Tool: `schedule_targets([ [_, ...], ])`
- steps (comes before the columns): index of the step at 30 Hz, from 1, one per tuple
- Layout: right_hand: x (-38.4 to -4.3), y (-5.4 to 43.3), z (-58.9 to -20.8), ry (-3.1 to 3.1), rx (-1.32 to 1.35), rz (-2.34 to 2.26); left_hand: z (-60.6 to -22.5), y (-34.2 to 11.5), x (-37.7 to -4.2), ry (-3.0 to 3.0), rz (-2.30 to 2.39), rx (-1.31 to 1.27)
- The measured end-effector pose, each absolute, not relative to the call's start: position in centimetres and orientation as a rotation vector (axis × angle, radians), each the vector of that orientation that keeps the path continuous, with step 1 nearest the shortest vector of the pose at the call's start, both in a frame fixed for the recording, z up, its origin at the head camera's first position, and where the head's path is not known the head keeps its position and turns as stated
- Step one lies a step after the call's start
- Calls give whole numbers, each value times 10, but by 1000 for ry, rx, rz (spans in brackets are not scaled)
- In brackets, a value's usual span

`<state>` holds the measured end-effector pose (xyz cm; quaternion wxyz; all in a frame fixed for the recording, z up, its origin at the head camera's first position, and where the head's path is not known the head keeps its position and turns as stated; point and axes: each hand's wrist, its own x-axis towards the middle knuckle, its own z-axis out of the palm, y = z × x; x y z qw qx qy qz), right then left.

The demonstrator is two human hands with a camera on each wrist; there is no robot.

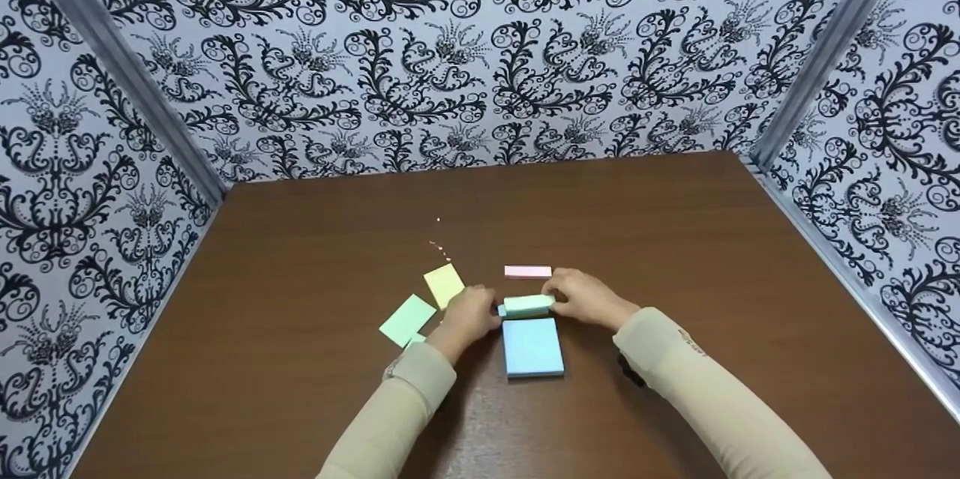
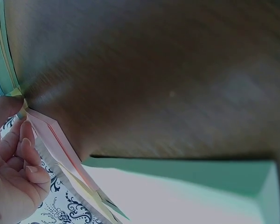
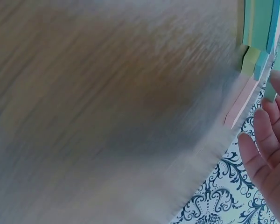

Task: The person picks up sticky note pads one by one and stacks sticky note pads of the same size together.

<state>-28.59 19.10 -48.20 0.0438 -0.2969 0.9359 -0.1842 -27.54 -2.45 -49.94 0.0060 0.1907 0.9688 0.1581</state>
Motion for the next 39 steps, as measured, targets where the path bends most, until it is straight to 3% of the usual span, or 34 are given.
schedule_targets([
  [39,-290,179,-485,2868,-984,-357,-500,-23,-275,3067,468,613],
])
